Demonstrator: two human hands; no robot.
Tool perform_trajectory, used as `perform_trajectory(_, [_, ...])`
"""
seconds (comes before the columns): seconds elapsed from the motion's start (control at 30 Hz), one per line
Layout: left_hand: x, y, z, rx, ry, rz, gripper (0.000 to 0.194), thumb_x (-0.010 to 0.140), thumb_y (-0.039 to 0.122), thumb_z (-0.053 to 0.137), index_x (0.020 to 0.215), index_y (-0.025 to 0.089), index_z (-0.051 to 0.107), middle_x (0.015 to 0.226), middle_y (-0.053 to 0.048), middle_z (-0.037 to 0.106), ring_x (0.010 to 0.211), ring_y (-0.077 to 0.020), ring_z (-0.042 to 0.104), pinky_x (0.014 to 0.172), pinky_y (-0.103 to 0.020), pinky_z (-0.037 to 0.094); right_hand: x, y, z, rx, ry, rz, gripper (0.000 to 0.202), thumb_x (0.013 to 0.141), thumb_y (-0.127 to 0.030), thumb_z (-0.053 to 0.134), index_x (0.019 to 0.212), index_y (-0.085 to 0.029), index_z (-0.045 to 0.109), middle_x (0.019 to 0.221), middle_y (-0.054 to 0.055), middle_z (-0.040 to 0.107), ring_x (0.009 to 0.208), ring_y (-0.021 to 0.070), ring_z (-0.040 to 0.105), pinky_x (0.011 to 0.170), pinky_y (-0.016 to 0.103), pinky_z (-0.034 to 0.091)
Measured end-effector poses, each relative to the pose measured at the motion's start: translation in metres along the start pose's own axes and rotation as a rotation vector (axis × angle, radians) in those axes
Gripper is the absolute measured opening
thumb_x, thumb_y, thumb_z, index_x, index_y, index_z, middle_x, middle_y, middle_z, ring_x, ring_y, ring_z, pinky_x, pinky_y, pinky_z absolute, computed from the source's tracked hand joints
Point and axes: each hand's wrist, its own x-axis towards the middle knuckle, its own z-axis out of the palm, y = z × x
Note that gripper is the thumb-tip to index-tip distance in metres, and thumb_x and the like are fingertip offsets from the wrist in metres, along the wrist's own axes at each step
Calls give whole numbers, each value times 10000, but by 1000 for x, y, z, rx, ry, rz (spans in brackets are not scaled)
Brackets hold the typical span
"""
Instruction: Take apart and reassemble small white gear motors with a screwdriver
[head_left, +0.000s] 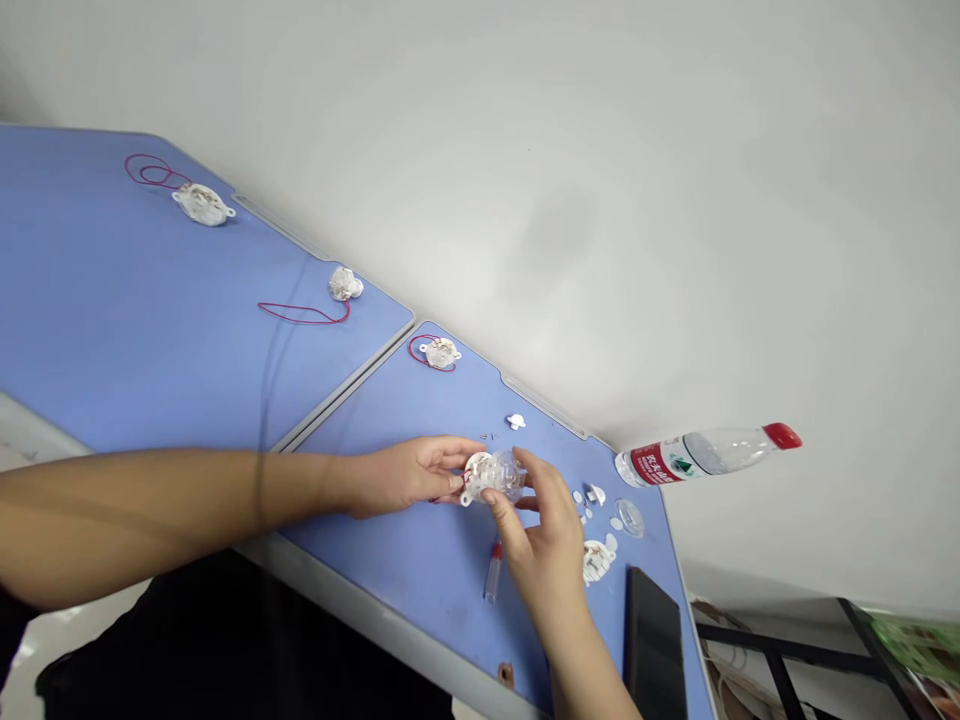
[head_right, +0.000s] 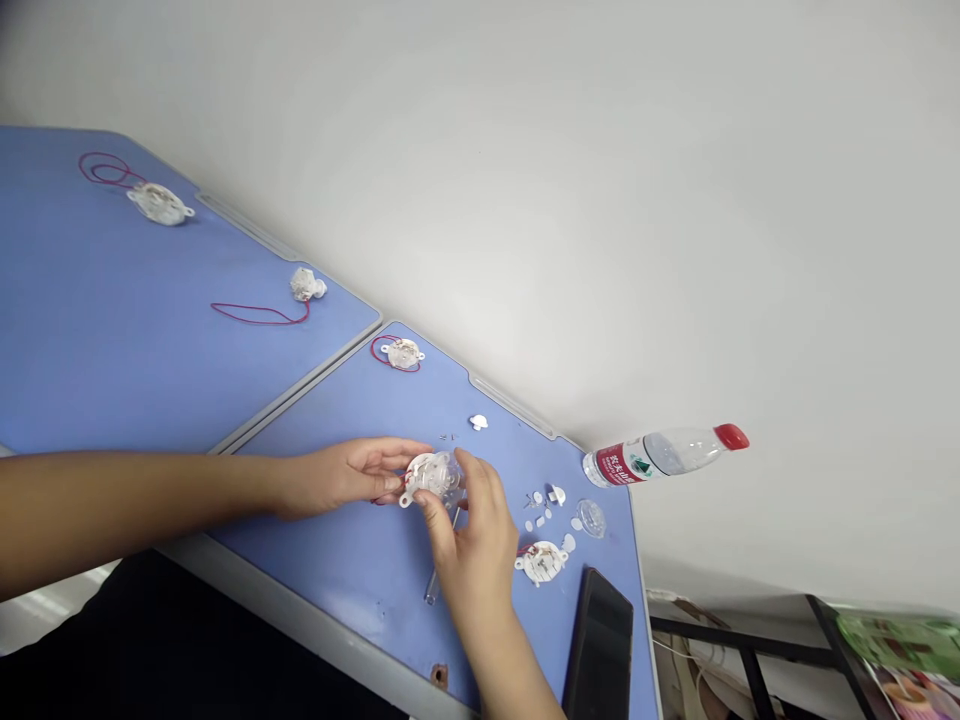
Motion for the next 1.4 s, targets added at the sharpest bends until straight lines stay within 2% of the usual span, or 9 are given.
perform_trajectory(0.13, [1, 1, 3, -22, -17, 11, 541, 750, 345, 765, 1235, 211, 567, 1069, -55, 625, 749, -90, 526, 686, -253, 375, 0, 0, 0, -102, 5, -48, 411, 865, -433, 616, 1202, -199, 596, 1063, 131, 669, 914, 266, 644, 687, 399, 570])
perform_trajectory(0.27, [0, 2, 4, -38, -44, 14, 536, 753, 388, 756, 1223, 211, 570, 1026, -41, 606, 729, -87, 499, 680, -262, 363, 1, -3, -1, -88, -16, -93, 395, 871, -441, 615, 1192, -211, 596, 1050, 122, 680, 906, 274, 635, 749, 439, 545])
perform_trajectory(0.43, [1, 1, 3, -43, -43, 4, 563, 740, 425, 761, 1219, 200, 570, 959, -29, 588, 681, -80, 474, 661, -265, 350, 3, -4, -4, -68, -126, -141, 388, 894, -399, 600, 1241, -230, 557, 1137, 111, 664, 957, 269, 604, 793, 435, 513])
perform_trajectory(0.57, [1, 2, 3, -50, -57, -17, 572, 739, 429, 763, 1225, 200, 568, 975, -30, 574, 678, -78, 463, 668, -270, 346, 3, -6, -6, -73, -183, -157, 374, 912, -357, 582, 1263, -235, 533, 1209, 111, 634, 1018, 273, 575, 833, 438, 492])
perform_trajectory(0.73, [0, 5, 5, -48, -57, -34, 551, 746, 405, 764, 1223, 206, 575, 1019, -34, 578, 721, -88, 484, 715, -275, 371, 3, -8, -7, -101, -191, -181, 364, 922, -329, 565, 1271, -232, 523, 1236, 107, 622, 1066, 275, 570, 901, 462, 468])
perform_trajectory(0.87, [-1, 5, 5, -46, -53, -38, 519, 763, 360, 751, 1231, 217, 577, 1068, -45, 593, 774, -104, 508, 746, -276, 388, 3, -9, -8, -114, -193, -175, 362, 921, -319, 552, 1273, -237, 531, 1234, 113, 623, 1064, 282, 580, 893, 471, 475])
perform_trajectory(1.27, [-2, 7, 6, -27, -66, -6, 541, 769, 399, 739, 1252, 222, 574, 945, -25, 608, 650, -78, 441, 665, -266, 362, 3, -6, -5, -129, -150, -189, 382, 902, -363, 593, 1257, -228, 555, 1187, 117, 646, 1023, 284, 593, 875, 470, 485])
perform_trajectory(1.4, [-1, 7, 6, -39, -65, -25, 529, 760, 378, 750, 1235, 218, 582, 993, -30, 599, 717, -90, 479, 700, -263, 374, 3, -6, -6, -126, -173, -180, 386, 898, -338, 602, 1266, -236, 550, 1222, 112, 622, 1048, 280, 579, 894, 467, 482])
